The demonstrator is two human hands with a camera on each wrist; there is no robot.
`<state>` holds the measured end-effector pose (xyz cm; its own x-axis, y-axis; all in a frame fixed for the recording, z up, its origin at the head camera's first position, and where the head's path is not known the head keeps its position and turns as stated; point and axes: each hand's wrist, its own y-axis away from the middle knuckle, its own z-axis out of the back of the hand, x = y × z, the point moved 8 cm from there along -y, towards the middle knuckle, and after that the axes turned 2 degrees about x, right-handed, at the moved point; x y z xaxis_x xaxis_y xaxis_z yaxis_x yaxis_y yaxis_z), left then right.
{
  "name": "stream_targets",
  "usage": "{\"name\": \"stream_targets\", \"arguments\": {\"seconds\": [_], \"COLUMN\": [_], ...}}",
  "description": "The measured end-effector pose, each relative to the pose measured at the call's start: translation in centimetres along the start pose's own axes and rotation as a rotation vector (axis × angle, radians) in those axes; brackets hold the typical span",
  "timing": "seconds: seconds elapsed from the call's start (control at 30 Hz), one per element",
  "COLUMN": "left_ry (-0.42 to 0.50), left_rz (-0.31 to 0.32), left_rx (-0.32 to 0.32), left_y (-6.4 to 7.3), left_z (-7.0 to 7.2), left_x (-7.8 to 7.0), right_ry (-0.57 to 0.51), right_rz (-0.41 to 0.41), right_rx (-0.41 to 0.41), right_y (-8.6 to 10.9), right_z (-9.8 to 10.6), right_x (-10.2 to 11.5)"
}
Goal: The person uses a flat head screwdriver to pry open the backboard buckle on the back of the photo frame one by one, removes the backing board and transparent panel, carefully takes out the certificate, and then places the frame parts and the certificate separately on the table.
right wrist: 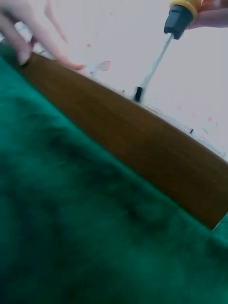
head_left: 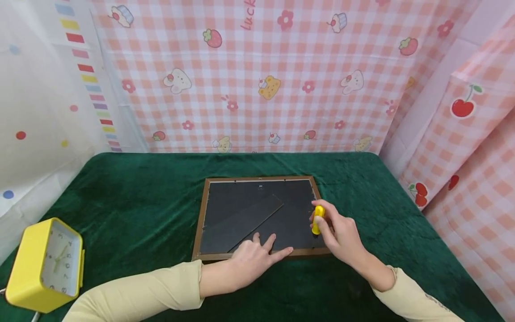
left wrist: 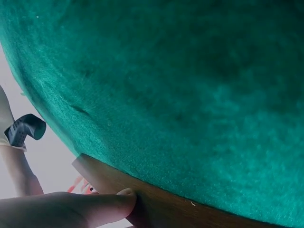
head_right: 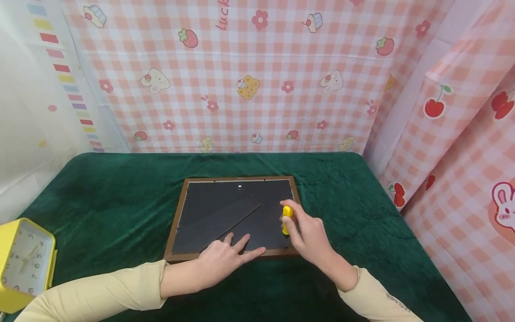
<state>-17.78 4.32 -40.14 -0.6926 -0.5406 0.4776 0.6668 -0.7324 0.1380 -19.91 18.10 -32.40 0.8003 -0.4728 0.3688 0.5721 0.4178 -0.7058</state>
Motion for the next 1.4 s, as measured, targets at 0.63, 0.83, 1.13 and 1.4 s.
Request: {"name": "stream_targets", "arguments": {"seconds": [0.63, 0.83, 1.13, 1.4], "left_ry": [0.3, 0.574, 0.63, 0.863], "left_rz": [-0.035, -0.07, 0.289, 0.602], "left_rx": [-0.127, -0.122, -0.387, -0.17], "left_y": [1.6, 3.1, 6.7, 8.4], "left_z": [0.2, -0.1, -1.6, -8.5], "left_x": [1.5, 3.1, 12.1, 18.2], "right_ry": [-0.161, -0.208, -0.298, -0.42], "right_rz": [-0.506, -0.591, -0.647, -0.711], "right_rx": [0.164, 0.229, 0.245, 0.216], "right_y": [-1.8, -0.4, 0.6, 1.3], "right_z": [-0.2, -1.3, -1.2, -0.9], "right_x": [-4.8, -8.6, -11.0, -12.1]}}
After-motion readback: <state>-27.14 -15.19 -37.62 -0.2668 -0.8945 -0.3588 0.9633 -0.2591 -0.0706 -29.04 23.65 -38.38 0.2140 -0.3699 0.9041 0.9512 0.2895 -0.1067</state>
